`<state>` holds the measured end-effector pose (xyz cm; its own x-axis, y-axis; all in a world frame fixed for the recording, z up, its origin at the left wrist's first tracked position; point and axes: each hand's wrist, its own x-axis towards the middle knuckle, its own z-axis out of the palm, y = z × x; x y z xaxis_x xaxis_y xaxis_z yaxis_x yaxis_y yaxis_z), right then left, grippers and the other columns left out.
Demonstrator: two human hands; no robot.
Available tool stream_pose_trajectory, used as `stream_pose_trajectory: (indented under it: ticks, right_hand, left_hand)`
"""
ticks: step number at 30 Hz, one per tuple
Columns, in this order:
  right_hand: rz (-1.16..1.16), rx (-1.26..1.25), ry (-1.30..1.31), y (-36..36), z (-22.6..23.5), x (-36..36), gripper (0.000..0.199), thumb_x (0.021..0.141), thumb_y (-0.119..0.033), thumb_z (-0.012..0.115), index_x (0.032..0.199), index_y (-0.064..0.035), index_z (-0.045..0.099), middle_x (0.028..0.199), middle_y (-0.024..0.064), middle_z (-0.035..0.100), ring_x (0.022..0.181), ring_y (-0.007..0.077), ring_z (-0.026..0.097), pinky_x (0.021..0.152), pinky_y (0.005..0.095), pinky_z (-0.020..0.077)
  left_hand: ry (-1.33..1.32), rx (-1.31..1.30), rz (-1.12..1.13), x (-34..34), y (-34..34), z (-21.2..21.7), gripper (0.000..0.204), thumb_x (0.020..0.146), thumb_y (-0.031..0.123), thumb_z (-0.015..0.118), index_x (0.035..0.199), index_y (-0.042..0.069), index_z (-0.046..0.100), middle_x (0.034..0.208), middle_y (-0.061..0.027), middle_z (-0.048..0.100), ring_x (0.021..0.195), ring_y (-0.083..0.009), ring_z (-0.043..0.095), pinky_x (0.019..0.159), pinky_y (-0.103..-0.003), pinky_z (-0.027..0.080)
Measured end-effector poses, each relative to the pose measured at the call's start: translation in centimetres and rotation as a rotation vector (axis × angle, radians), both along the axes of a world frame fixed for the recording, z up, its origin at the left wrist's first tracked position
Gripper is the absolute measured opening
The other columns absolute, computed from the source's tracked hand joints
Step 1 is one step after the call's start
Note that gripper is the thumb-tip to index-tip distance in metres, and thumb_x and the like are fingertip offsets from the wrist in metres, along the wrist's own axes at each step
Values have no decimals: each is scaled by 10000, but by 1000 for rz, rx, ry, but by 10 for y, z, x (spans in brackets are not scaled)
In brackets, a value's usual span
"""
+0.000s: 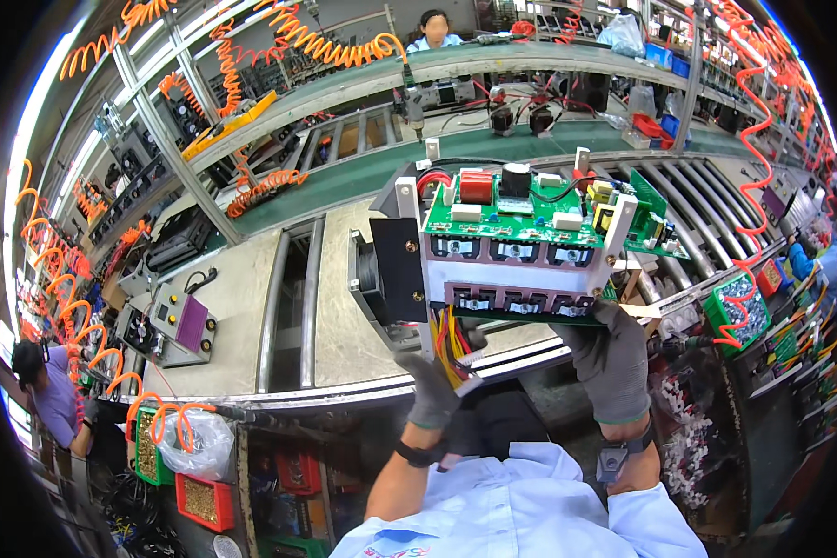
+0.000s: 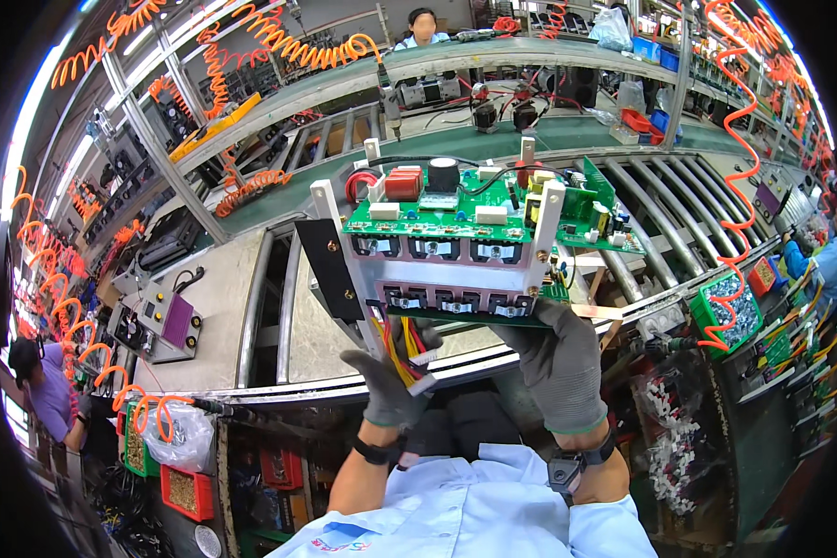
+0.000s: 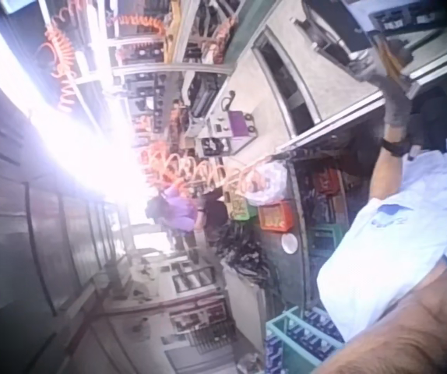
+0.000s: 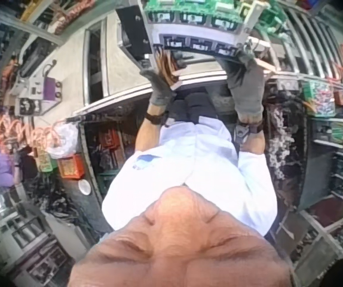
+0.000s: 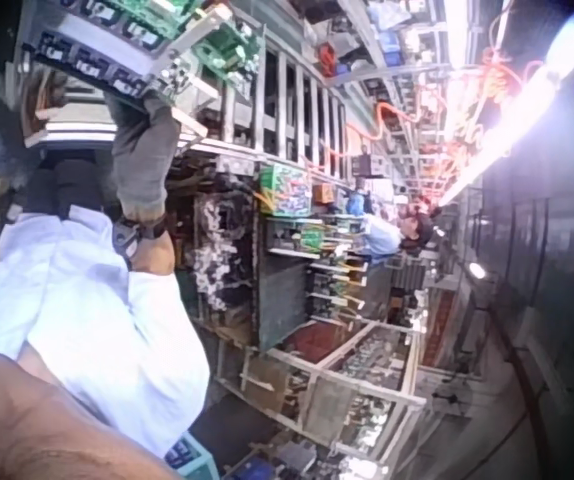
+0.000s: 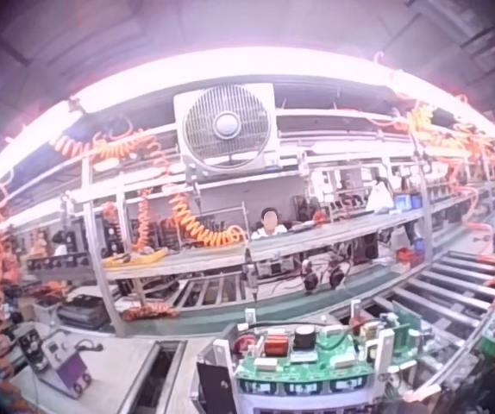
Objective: Assemble structural housing, fans, and wiring inside an inverter unit shell and secure components with a pneumatic screwdriver tool.
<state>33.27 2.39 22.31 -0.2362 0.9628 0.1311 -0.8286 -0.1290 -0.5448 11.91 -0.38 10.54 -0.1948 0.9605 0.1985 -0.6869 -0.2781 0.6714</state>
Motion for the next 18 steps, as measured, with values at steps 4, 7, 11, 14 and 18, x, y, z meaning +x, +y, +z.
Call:
stream_pose_trajectory:
  ticks: [4,7,11,14,18]
  right_hand:
    - [-69,-48,-196,2,-3,-5,295,980,-79,439,1127,129,586,1134,208,677,1042,312,697,940,436,609]
    - [-56,-41,-234,2,-5,-8,264,949,-35,448,1034,161,603,1065,210,686,1040,297,701,946,410,609]
    - [-96,-37,-228,5,-13,-16,230,939,-29,462,997,127,620,1018,177,693,966,270,713,905,379,619]
    - [-93,-39,-312,12,-21,-17,212,937,-39,472,980,95,630,990,143,687,907,225,703,880,359,617]
    - [-65,-62,-487,17,-35,-20,223,933,-18,479,1085,85,606,1061,164,676,984,246,696,885,403,620]
  left_hand:
    - [-116,-23,-56,19,-8,26,702,866,760,540,1080,92,500,855,-2,493,685,-115,458,699,-291,416]
    - [-361,-181,-111,23,-16,47,509,935,595,618,1052,111,516,823,-2,499,670,-109,457,689,-301,437]
    - [-510,-196,-163,17,-29,59,593,909,617,616,1153,79,566,902,-19,557,776,-148,568,814,-337,507]
    - [-360,-256,-151,7,-25,62,705,892,680,576,1287,97,541,1141,-60,630,995,-184,617,893,-393,527]
    - [-377,-285,-201,-2,-19,69,634,929,643,568,1332,156,533,1305,3,575,1214,-207,524,1027,-493,437]
